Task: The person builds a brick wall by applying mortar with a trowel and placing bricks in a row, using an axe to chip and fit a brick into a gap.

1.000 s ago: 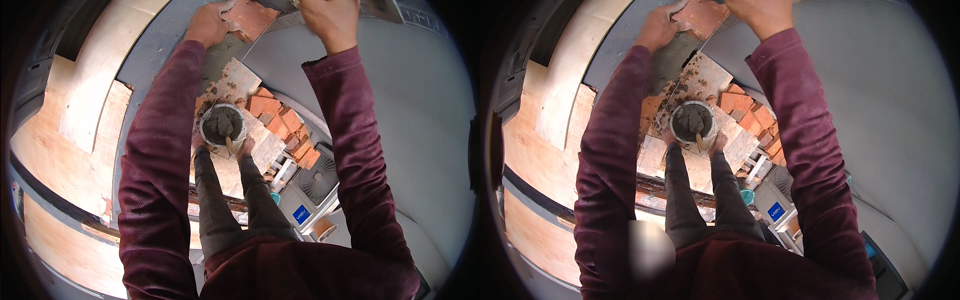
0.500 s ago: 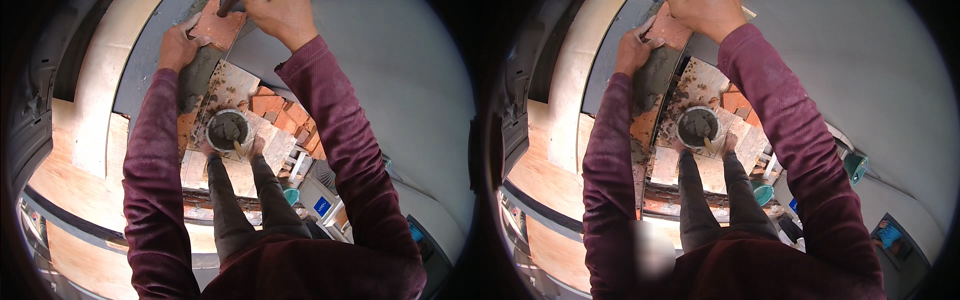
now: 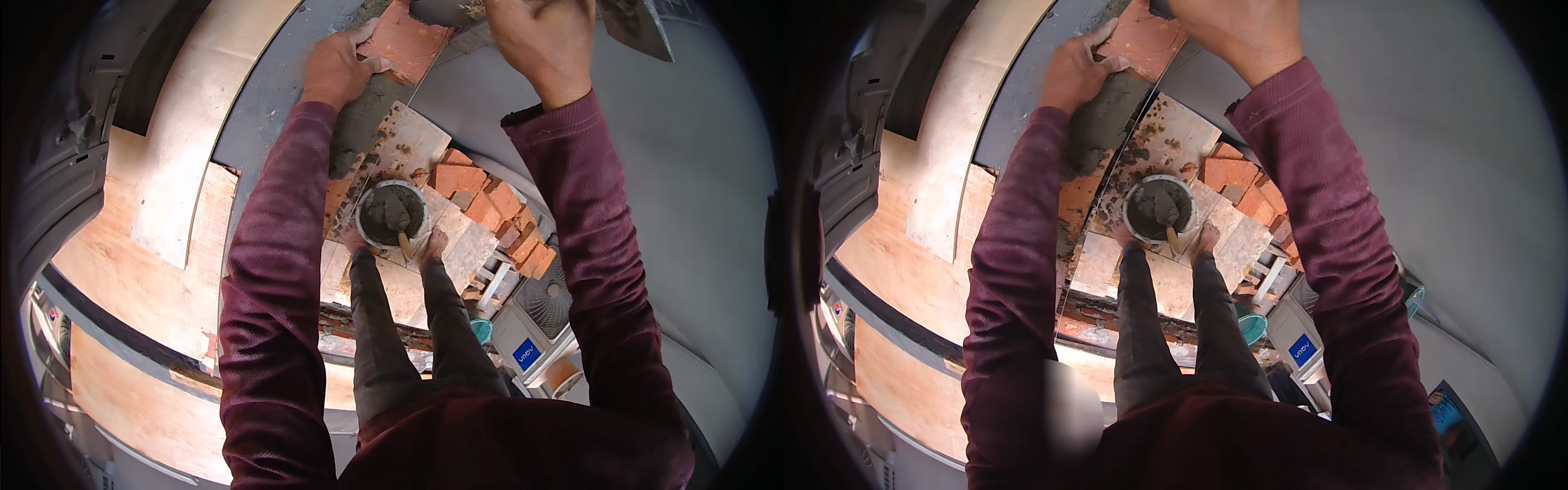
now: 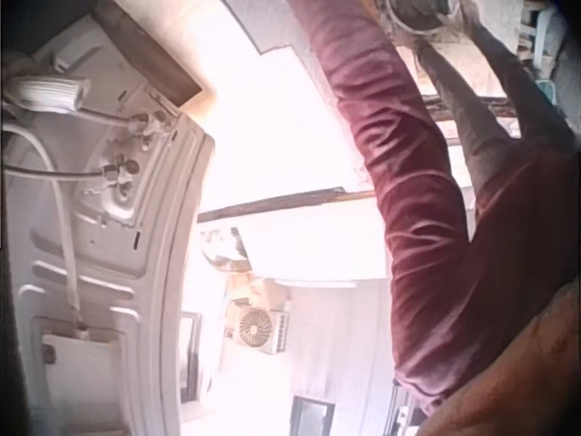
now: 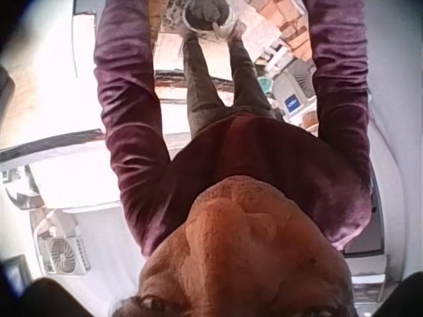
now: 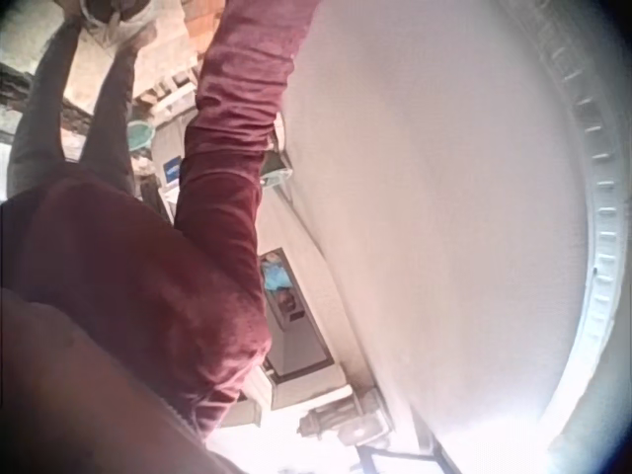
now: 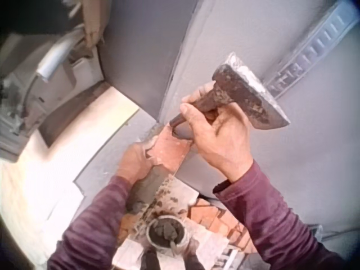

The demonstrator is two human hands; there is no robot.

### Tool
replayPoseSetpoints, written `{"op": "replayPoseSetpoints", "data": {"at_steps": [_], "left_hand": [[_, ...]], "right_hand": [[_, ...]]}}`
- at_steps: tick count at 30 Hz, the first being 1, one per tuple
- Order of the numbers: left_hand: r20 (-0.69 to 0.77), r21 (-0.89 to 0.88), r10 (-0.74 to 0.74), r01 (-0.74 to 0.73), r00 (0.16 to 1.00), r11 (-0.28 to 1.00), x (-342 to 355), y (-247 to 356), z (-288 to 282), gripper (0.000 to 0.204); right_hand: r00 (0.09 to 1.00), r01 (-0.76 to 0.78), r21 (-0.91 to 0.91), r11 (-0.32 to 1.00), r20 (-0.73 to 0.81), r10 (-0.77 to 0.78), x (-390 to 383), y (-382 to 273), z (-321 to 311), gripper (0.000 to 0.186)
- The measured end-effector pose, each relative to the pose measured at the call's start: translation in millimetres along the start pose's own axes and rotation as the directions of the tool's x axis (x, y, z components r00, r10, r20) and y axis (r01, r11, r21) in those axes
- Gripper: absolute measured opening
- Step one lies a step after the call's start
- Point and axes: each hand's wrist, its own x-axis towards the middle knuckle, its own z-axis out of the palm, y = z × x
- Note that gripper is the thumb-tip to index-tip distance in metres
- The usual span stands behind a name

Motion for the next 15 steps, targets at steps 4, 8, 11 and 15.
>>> {"op": "replayPoseSetpoints", "data": {"at_steps": [4, 8, 11, 15], "left_hand": [[0.054, -0.009, -0.014, 0.014, 0.998, 1.0, 4, -1, 3, 0.064], [-0.011, 0.029, 0.022, -0.022, 1.0, 0.999, 1, -5, 4, 0.065], [-0.004, 0.006, 0.036, -0.036, 0.999, 0.999, 4, -4, 6, 0.064], [0.029, 0.025, -0.005, 0.004, 1.0, 1.0, 3, -3, 3, 0.064]], "right_hand": [[0.995, 0.037, -0.561, 0.827, 0.099, 0.023, 4, 10, -2, 0.016], [1.0, -0.01, -0.098, 0.995, -0.011, 0.009, 4, -2, 2, 0.02], [0.998, -0.011, -0.287, 0.958, 0.062, 0.03, 6, 12, 5, 0.018], [1.0, 0.003, -0.252, 0.968, 0.005, -0.002, 8, 7, 1, 0.018]]}}
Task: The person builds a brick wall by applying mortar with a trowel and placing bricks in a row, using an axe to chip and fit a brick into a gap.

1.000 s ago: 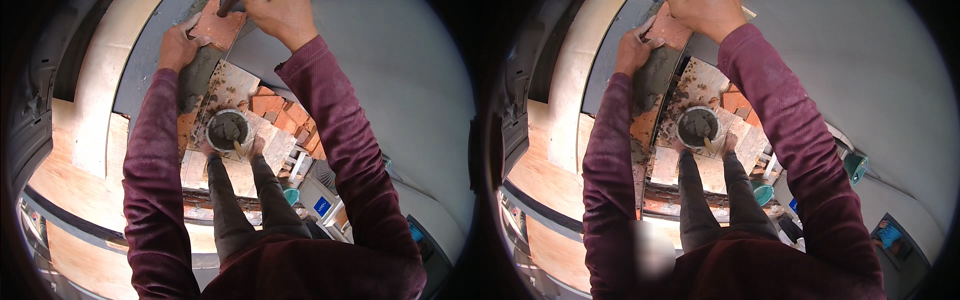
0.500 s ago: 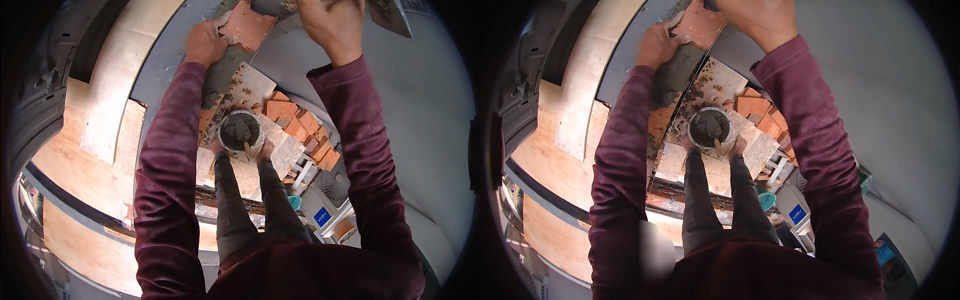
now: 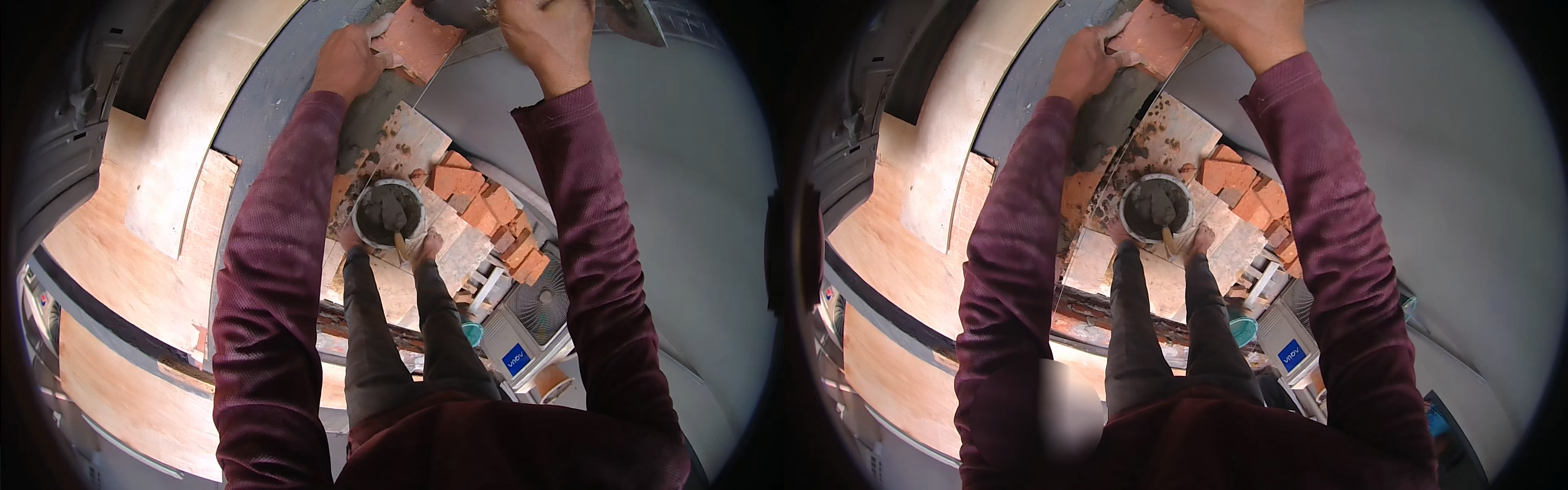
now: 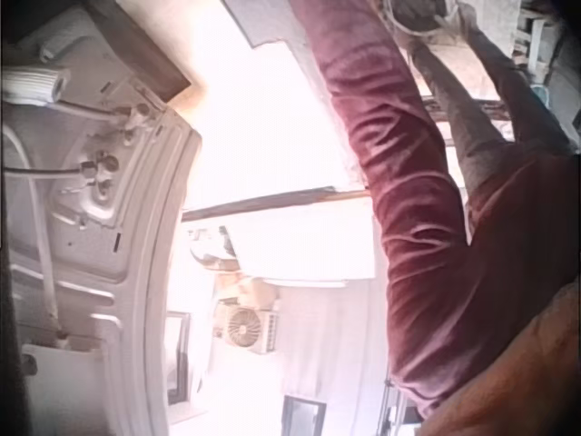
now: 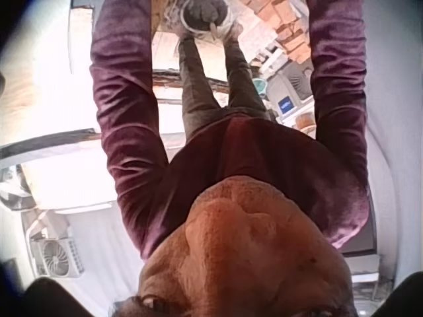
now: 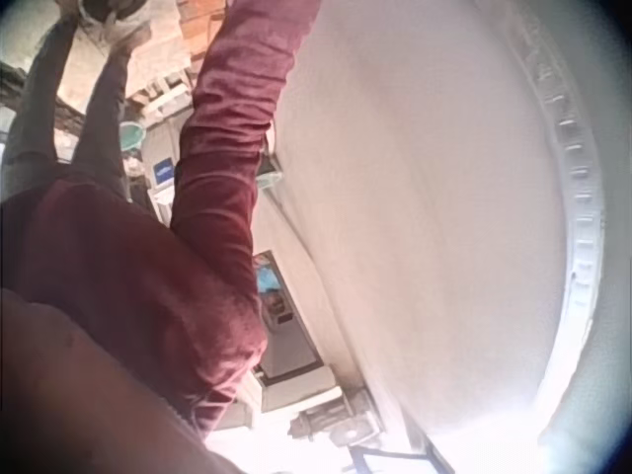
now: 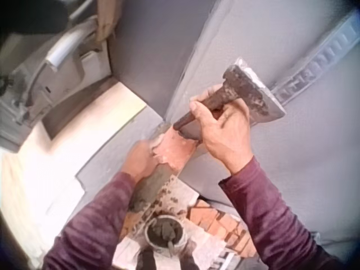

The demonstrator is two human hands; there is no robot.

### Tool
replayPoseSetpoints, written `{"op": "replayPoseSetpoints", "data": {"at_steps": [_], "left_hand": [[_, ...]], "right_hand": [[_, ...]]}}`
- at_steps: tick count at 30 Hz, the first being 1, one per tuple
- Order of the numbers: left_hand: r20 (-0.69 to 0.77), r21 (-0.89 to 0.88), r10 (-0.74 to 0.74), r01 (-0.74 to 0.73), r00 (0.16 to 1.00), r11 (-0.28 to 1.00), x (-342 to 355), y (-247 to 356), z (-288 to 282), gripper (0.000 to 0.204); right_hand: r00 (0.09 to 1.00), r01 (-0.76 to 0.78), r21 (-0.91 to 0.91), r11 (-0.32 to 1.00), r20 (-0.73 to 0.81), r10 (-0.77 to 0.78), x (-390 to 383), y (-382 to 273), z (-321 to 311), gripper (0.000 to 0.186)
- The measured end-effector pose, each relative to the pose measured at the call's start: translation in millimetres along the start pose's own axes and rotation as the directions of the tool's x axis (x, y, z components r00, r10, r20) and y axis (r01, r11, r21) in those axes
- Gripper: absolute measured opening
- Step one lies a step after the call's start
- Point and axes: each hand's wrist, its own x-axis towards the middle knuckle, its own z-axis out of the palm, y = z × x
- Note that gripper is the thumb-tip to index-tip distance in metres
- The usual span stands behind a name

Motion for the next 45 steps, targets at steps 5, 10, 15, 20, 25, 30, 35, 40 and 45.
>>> {"op": "replayPoseSetpoints", "data": {"at_steps": [5, 10, 15, 20, 25, 30, 35, 40, 45], "left_hand": [[-0.074, 0.021, 0.075, -0.074, 0.994, 0.997, 2, -7, 5, 0.062], [0.009, -0.044, -0.067, 0.067, 0.998, 0.997, -5, 22, -11, 0.059], [-0.099, -0.075, 0.098, -0.105, 0.99, 0.992, -8, 18, -11, 0.058], [-0.095, -0.109, 0.095, -0.105, 0.991, 0.988, -5, 2, -5, 0.059], [-0.052, -0.045, 0.061, -0.064, 0.997, 0.997, -6, 9, -8, 0.061], [-0.059, -0.148, 0.072, -0.08, 0.996, 0.986, -6, 14, -1, 0.06], [-0.11, 0.081, -0.033, 0.042, 0.993, 0.996, -18, 31, -23, 0.067], [-0.439, -0.414, -0.026, -0.177, 0.898, 0.893, -108, 100, -6, 0.052], [0.275, -0.621, -0.218, 0.346, 0.936, 0.703, -310, 79, 103, 0.039]], "right_hand": [[0.996, -0.025, -0.077, 0.997, 0.08, 0.031, 14, -1, 5, 0.019], [0.992, -0.095, -0.028, 0.995, 0.079, 0.097, -4, -12, -2, 0.019], [0.992, -0.044, -0.024, 0.999, 0.113, 0.046, -3, 4, 1, 0.017], [0.993, -0.078, -0.016, 0.997, 0.087, 0.079, -2, -8, 0, 0.017], [0.997, -0.049, -0.026, 0.998, 0.064, 0.051, -14, -4, -1, 0.018], [0.995, -0.071, -0.029, 0.997, 0.066, 0.073, -10, 5, -7, 0.018], [0.992, 0.121, 0.241, 0.963, -0.047, -0.113, -16, -28, -39, 0.02], [0.99, -0.085, 0.492, 0.866, -0.056, 0.129, -153, -36, -138, 0.021], [0.599, -0.772, 0.406, 0.489, 0.207, 0.773, -386, 76, -161, 0.025]]}}
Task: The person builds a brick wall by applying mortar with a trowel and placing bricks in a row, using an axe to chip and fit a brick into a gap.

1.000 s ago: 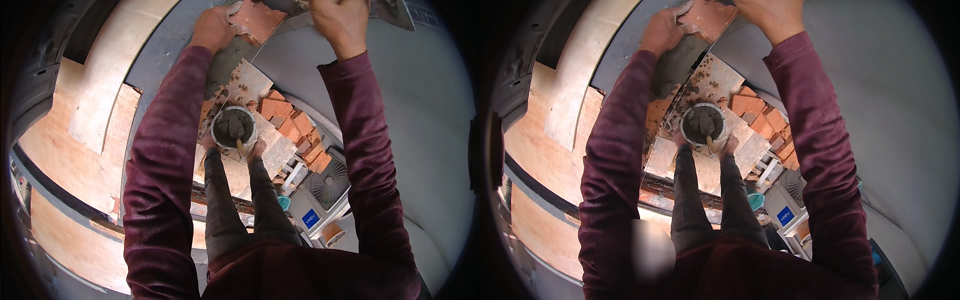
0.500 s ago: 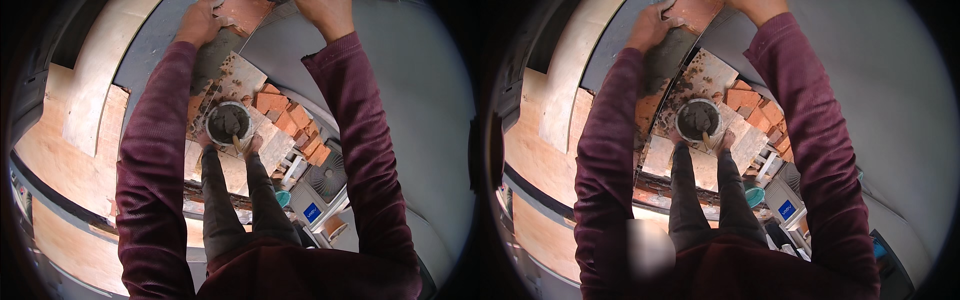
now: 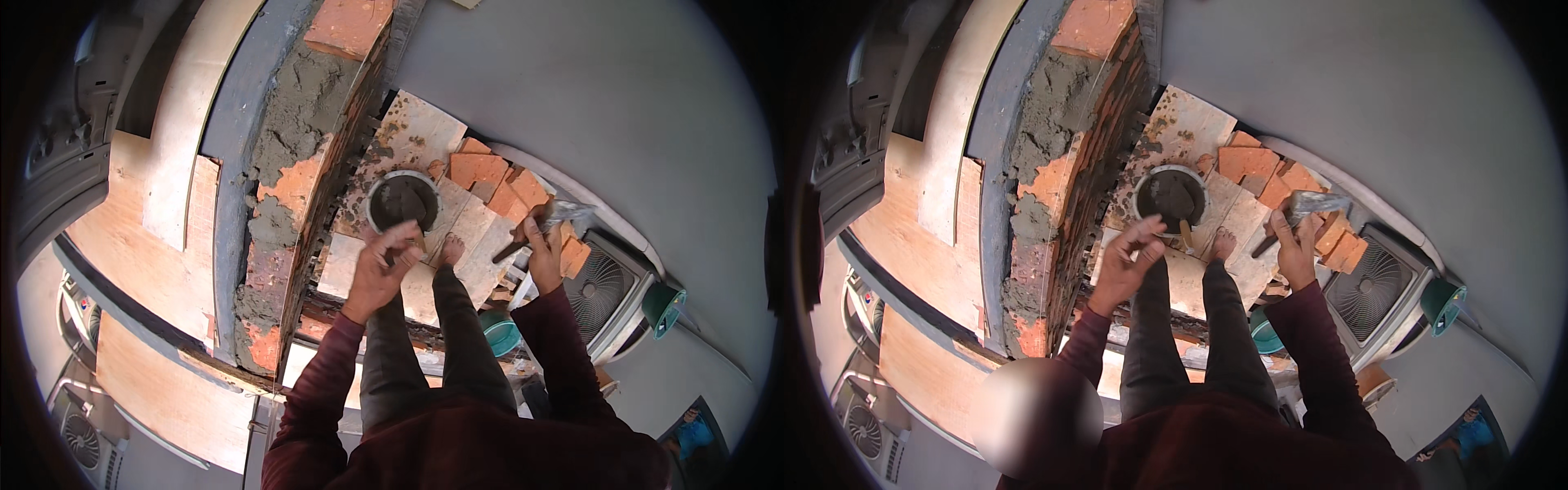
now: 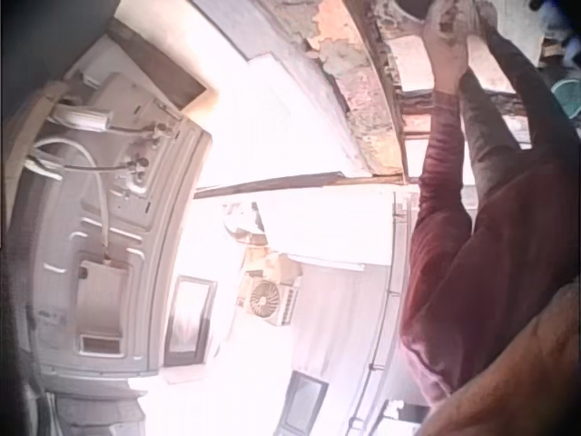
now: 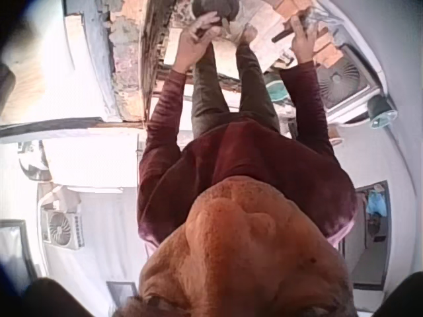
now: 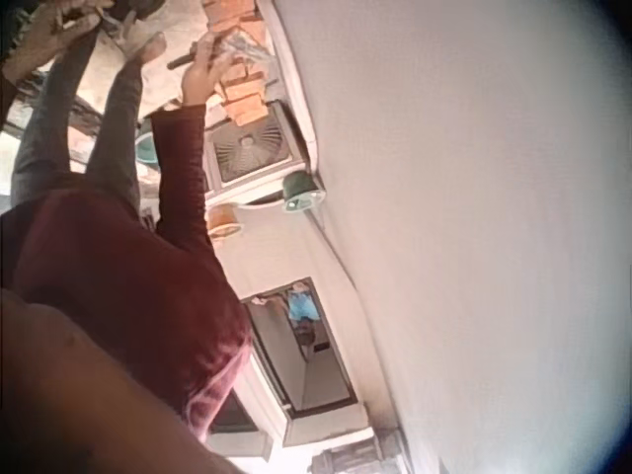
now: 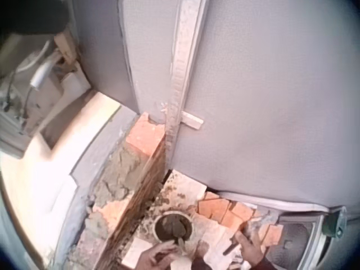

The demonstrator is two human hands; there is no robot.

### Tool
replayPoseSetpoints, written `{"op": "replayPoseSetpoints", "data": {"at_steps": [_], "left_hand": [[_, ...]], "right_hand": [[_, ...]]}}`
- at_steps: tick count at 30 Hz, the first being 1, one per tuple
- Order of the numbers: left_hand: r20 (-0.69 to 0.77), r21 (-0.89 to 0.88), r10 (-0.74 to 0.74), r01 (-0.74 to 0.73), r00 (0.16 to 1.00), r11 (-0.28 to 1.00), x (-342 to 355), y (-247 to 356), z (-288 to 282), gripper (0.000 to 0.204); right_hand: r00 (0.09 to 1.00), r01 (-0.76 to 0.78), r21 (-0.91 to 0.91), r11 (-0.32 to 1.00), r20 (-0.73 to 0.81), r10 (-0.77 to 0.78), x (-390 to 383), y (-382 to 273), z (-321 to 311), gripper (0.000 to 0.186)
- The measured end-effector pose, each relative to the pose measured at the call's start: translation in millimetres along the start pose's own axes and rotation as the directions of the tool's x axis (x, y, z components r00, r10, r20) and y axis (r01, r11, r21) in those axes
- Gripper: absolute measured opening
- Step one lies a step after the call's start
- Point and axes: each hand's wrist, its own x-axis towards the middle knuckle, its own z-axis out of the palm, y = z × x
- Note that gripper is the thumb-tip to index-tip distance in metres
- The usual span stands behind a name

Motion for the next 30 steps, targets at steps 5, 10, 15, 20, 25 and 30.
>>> {"op": "replayPoseSetpoints", "data": {"at_steps": [5, 10, 15, 20, 25, 30], "left_hand": [[-0.082, 0.035, -0.48, 0.483, 0.874, 0.875, -116, -221, 16, 0.043], [-0.437, -0.105, -0.555, 0.572, 0.708, 0.813, -81, -355, -23, 0.045], [-0.614, 0.192, -0.448, 0.673, 0.65, 0.714, 13, -414, -33, 0.079], [-0.475, -0.286, -0.562, 0.485, 0.677, 0.826, 45, -456, -56, 0.064], [-0.399, -0.329, -0.556, 0.453, 0.729, 0.829, 66, -431, -25, 0.029], [-0.326, -0.356, -0.474, 0.358, 0.818, 0.863, 63, -440, -36, 0.027]], "right_hand": [[0.851, -0.33, -0.815, 0.476, -0.038, 0.525, -24, 278, -97, 0.029], [0.833, -0.127, -0.937, 0.326, 0.077, 0.548, -28, 483, -132, 0.027], [0.926, -0.281, -0.875, 0.395, -0.14, 0.349, -18, 573, -132, 0.024], [0.945, -0.216, -0.879, 0.425, -0.079, 0.316, 0, 634, -130, 0.029], [0.978, -0.128, -0.912, 0.39, -0.052, 0.201, -15, 698, -150, 0.05], [0.921, -0.253, -0.906, 0.34, -0.118, 0.372, 19, 644, -104, 0.028]]}}
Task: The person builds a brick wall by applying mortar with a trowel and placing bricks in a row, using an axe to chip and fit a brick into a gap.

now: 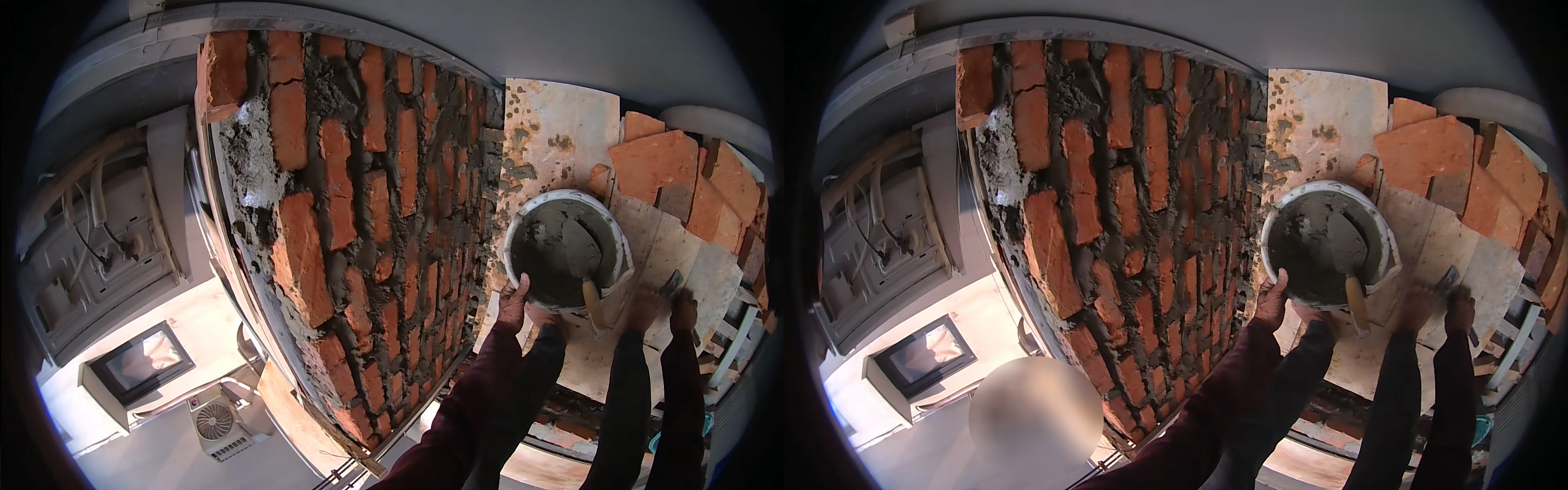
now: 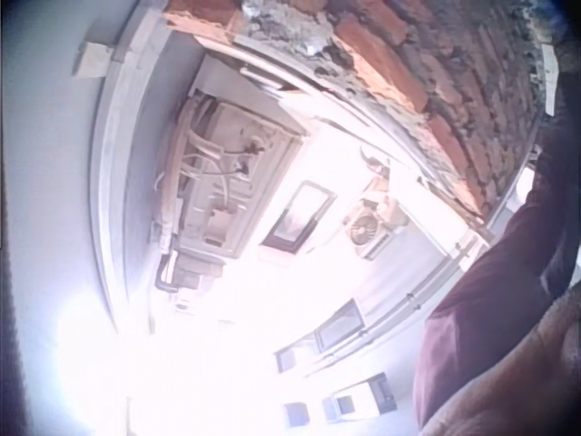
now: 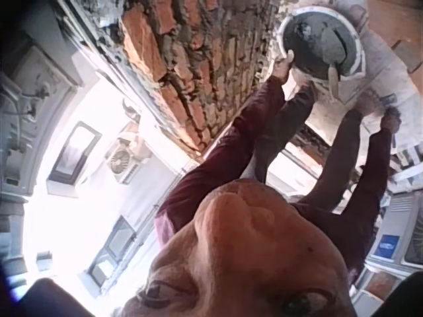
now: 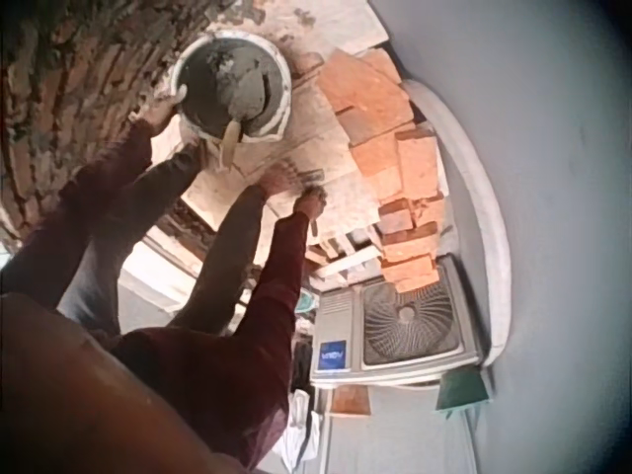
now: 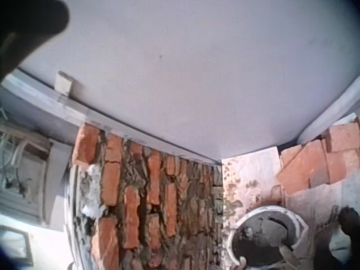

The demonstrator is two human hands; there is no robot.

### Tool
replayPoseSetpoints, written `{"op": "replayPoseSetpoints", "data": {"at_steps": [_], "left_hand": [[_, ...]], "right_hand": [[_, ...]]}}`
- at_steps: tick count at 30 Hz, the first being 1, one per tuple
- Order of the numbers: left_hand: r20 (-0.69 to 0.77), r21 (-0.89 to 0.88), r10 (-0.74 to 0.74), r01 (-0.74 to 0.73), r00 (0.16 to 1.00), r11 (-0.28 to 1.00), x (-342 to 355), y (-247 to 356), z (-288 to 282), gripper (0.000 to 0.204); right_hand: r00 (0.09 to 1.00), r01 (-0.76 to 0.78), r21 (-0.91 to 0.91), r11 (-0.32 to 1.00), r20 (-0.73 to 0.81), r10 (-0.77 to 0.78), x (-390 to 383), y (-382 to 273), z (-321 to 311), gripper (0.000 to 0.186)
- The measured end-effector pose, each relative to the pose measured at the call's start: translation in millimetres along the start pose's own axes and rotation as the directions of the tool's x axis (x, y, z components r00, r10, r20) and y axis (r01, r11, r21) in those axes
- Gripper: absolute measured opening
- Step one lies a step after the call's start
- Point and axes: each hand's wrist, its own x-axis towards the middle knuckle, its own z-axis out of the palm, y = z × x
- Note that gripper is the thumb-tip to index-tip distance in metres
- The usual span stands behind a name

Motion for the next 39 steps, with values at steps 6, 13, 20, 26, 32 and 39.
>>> {"op": "replayPoseSetpoints", "data": {"at_steps": [6, 13, 20, 26, 32, 39], "left_hand": [[0.024, 0.011, 0.09, -0.09, 0.996, 0.996, -7, 11, 60, 0.022], [0.056, 0.167, 0.125, -0.133, 0.991, 0.977, -55, 33, 61, 0.016], [0.076, 0.275, 0.232, -0.244, 0.97, 0.93, -222, 114, 61, 0.03], [0.02, 0.315, 0.376, -0.363, 0.926, 0.877, -394, 234, 64, 0.045], [0.096, 0.364, 0.492, -0.49, 0.866, 0.792, -505, 329, 49, 0.044], [-0.021, 0.432, 0.765, -0.684, 0.644, 0.588, -563, 393, 39, 0.042]], "right_hand": [[0.994, 0.067, 0.869, 0.49, -0.014, -0.11, -56, -108, -100, 0.031], [0.929, 0.063, 0.751, 0.657, 0.197, -0.315, -107, -196, -167, 0.055], [0.65, 0.132, 0.412, 0.902, 0.651, -0.392, -210, -232, -341, 0.053], [0.661, 0.735, -0.167, 0.657, 0.388, -0.642, -379, -217, -532, 0.045], [0.54, 0.792, -0.468, 0.393, 0.236, -0.808, -466, -270, -617, 0.062], [0.42, 0.885, -0.364, 0.29, 0.357, -0.834, -552, -295, -601, 0.06]]}}
